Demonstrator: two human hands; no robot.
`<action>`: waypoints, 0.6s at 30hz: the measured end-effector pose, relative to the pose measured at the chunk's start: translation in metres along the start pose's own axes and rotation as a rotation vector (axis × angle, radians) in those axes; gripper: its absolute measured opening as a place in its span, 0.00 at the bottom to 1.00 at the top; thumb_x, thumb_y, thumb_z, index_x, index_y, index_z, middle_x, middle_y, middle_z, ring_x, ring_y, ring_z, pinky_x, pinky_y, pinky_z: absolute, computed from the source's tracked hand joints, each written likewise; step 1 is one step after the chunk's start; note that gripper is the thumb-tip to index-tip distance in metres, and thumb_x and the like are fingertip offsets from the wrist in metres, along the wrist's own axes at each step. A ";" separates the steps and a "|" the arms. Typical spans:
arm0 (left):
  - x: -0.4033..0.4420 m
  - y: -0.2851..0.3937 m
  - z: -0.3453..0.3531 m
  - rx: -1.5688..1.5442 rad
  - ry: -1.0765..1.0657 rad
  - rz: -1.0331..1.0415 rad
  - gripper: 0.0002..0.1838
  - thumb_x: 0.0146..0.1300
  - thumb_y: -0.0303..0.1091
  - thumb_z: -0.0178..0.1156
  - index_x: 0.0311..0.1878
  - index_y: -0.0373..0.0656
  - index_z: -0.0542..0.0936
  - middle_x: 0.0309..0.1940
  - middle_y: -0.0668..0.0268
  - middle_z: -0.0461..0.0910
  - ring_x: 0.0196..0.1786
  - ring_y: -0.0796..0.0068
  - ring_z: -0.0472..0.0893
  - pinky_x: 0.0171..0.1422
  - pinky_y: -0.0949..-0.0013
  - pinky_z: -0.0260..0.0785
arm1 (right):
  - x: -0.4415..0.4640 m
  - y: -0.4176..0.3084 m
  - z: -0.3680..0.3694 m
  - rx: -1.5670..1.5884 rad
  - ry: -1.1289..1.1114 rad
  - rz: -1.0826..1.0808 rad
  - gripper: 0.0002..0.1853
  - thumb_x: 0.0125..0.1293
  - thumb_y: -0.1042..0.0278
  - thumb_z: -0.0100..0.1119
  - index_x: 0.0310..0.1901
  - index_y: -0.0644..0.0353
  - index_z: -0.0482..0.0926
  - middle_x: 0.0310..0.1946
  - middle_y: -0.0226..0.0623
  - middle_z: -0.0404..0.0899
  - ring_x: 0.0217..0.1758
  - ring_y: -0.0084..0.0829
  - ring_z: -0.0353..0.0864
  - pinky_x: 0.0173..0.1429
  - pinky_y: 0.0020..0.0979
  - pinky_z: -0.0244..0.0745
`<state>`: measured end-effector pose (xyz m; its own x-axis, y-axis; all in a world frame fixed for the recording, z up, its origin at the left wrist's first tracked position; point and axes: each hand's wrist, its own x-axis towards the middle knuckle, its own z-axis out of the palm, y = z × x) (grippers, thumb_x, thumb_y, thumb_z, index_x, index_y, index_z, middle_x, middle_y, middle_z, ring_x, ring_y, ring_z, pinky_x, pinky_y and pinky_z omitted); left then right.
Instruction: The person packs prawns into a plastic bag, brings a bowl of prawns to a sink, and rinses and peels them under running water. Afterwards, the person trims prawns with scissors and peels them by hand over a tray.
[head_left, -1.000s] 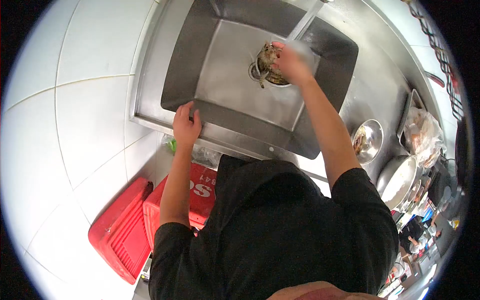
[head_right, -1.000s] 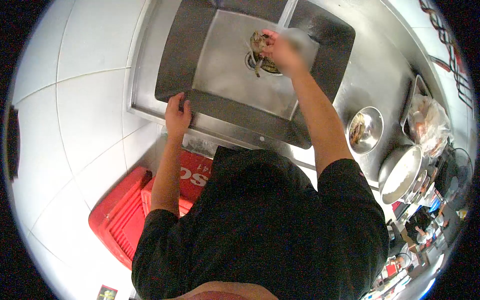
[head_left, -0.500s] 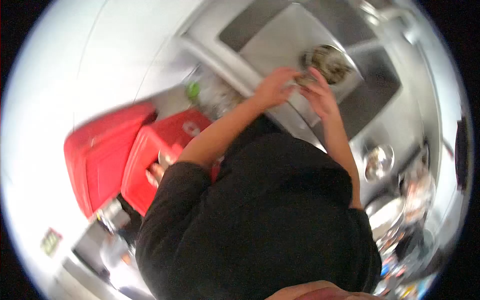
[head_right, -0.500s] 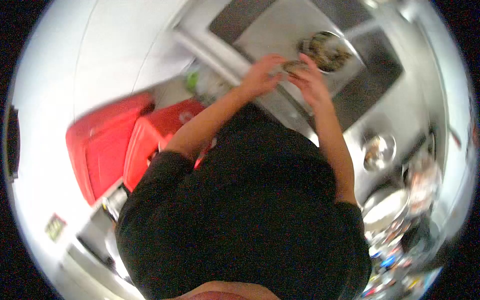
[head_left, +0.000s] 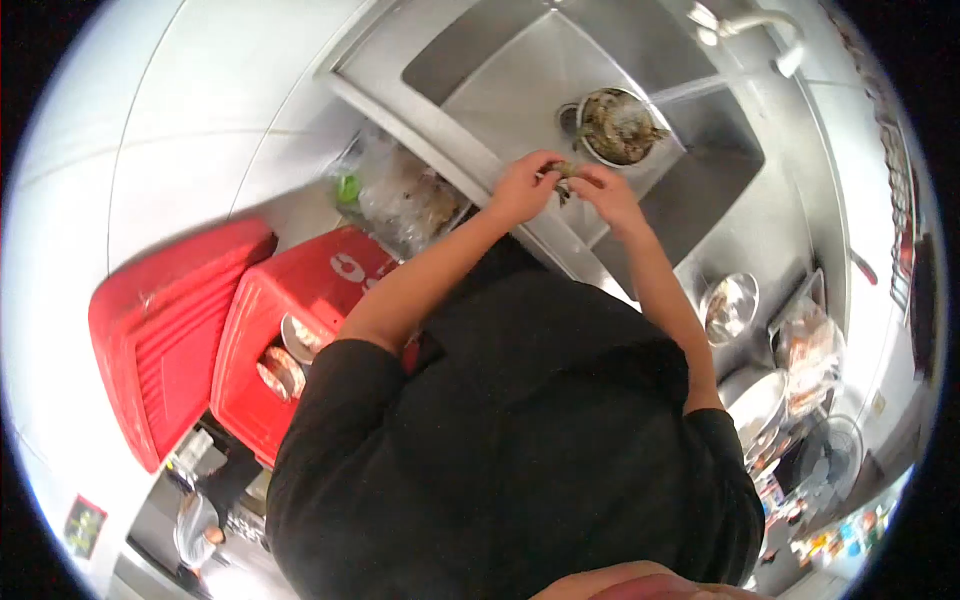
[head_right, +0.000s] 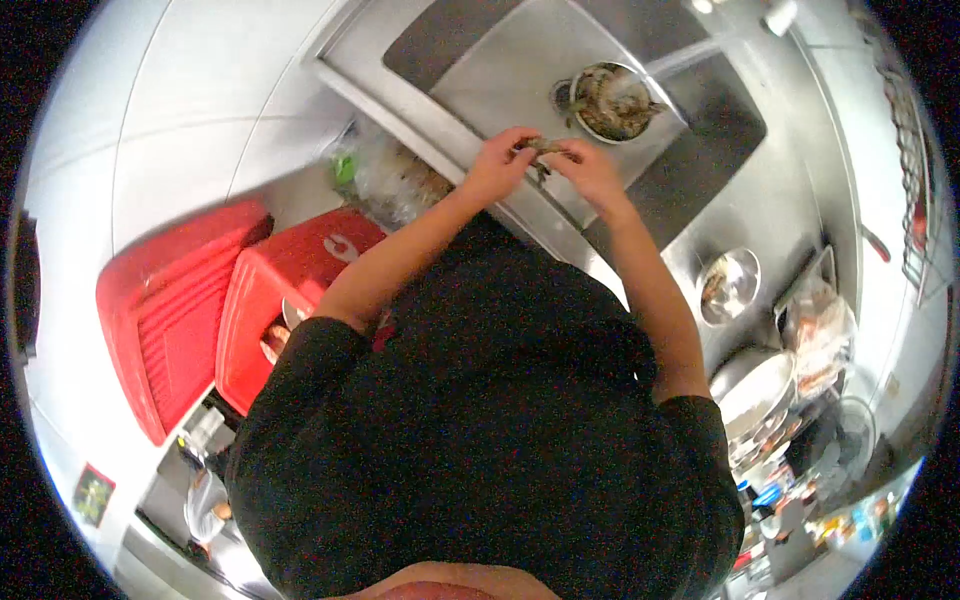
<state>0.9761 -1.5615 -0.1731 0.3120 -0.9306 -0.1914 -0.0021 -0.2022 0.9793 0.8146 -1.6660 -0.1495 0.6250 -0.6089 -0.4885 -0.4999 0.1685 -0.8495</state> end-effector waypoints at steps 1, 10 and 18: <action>0.001 0.000 0.000 0.009 0.005 0.009 0.13 0.64 0.25 0.56 0.52 0.39 0.78 0.40 0.61 0.82 0.41 0.72 0.81 0.46 0.68 0.75 | 0.003 0.006 0.002 0.038 0.003 0.009 0.14 0.63 0.64 0.63 0.46 0.63 0.81 0.33 0.29 0.80 0.35 0.21 0.76 0.41 0.26 0.71; 0.016 -0.002 -0.004 -0.116 -0.021 -0.105 0.13 0.64 0.25 0.55 0.52 0.37 0.77 0.38 0.65 0.82 0.40 0.77 0.80 0.47 0.71 0.74 | 0.011 0.024 0.015 0.105 0.027 -0.091 0.11 0.64 0.67 0.61 0.41 0.66 0.80 0.29 0.29 0.79 0.33 0.21 0.75 0.40 0.26 0.71; 0.036 0.002 -0.011 -0.090 -0.010 -0.132 0.12 0.65 0.24 0.54 0.51 0.35 0.78 0.35 0.65 0.82 0.37 0.79 0.79 0.46 0.72 0.74 | 0.044 0.011 0.007 -0.001 0.000 -0.142 0.12 0.64 0.72 0.58 0.47 0.65 0.79 0.34 0.29 0.80 0.36 0.20 0.77 0.43 0.25 0.73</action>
<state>0.9977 -1.5920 -0.1770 0.2943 -0.9010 -0.3187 0.1231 -0.2949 0.9476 0.8412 -1.6853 -0.1814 0.6893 -0.6269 -0.3632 -0.4069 0.0798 -0.9100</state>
